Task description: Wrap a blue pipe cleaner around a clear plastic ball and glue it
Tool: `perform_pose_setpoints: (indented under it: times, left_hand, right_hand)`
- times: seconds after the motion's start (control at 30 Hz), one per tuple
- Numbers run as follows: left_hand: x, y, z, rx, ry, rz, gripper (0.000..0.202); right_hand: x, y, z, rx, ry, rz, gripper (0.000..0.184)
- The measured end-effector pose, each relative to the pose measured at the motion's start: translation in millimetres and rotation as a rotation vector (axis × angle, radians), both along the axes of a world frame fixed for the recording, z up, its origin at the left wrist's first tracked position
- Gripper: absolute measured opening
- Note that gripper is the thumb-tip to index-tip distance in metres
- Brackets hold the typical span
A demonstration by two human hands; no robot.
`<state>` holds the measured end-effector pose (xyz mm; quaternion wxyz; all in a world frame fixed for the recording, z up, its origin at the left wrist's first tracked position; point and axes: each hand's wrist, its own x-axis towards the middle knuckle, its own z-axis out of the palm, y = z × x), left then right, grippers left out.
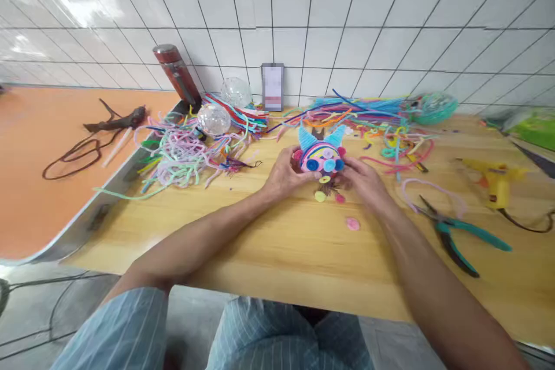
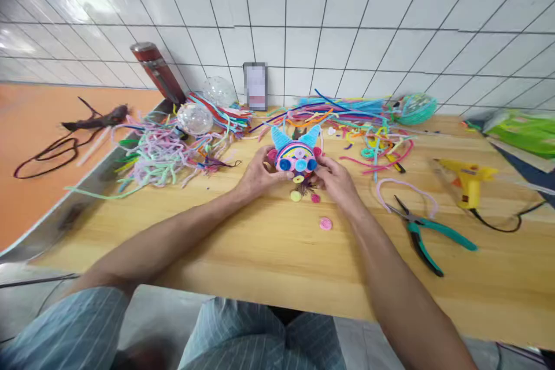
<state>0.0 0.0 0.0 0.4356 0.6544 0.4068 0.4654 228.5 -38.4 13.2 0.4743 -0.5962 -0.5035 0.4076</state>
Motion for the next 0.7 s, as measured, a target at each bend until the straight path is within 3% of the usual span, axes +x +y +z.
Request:
perform_pose_setpoints:
  times: [0.37,0.5,0.7]
  left_hand:
    - [-3,-5,0.3,0.12,0.144,0.018,0.09]
    - [-3,-3,-6.5,0.246,0.193,0.018,0.089]
    - [-3,1,-8.4,0.33,0.229,-0.025,0.098]
  right_hand:
    - [21,-2,14.8,0.208,0.001,-0.353,0.015]
    - [22,-4,27.8,0.325,0.151,-0.426,0.024]
    - [39,-16,55.3,0.353,0.273,-0.438,0.027]
